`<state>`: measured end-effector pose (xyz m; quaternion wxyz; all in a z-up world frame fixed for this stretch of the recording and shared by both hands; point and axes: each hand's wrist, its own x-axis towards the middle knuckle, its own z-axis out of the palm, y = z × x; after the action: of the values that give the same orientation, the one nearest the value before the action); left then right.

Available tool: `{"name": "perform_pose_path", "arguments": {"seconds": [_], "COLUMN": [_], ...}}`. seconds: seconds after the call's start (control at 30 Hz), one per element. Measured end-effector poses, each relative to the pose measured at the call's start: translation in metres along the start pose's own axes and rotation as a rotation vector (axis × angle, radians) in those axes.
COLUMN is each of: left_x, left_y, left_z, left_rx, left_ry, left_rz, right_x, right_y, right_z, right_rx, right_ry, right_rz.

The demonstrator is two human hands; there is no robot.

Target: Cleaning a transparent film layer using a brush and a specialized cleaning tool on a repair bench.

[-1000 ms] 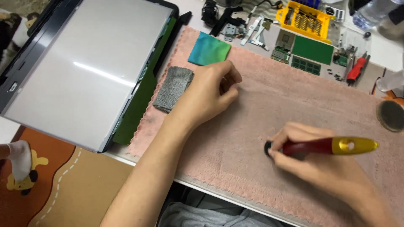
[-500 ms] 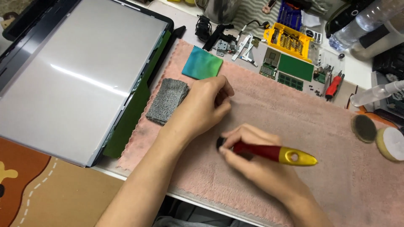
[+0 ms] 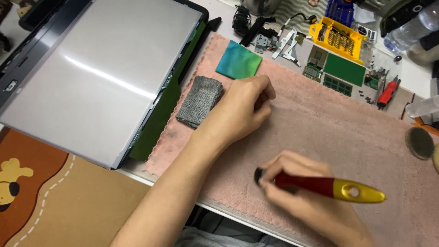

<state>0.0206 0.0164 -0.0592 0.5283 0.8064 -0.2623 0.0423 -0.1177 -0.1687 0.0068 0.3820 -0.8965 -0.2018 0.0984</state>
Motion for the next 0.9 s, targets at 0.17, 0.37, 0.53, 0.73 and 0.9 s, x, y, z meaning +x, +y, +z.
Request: {"name": "perform_pose_path", "arguments": {"seconds": [0.17, 0.37, 0.53, 0.73, 0.9], "left_x": [0.001, 0.000, 0.000, 0.001, 0.001], "left_y": [0.004, 0.006, 0.009, 0.016, 0.014], "left_z": [0.000, -0.005, -0.006, -0.008, -0.007], "left_rx": [0.001, 0.037, 0.040, 0.047, 0.060], "left_ry": [0.002, -0.058, -0.051, -0.053, -0.068], "left_rz": [0.026, -0.043, -0.076, -0.078, -0.102], "right_x": [0.002, -0.011, -0.020, -0.024, -0.044], "right_y": [-0.016, -0.019, -0.010, -0.010, 0.006], "right_z": [0.016, -0.008, 0.000, -0.029, -0.029], "right_rx": [0.039, 0.108, 0.119, 0.084, 0.104], "right_ry": [0.155, -0.068, 0.064, 0.053, -0.039], "right_rz": [-0.038, 0.288, -0.011, 0.370, 0.044]}}
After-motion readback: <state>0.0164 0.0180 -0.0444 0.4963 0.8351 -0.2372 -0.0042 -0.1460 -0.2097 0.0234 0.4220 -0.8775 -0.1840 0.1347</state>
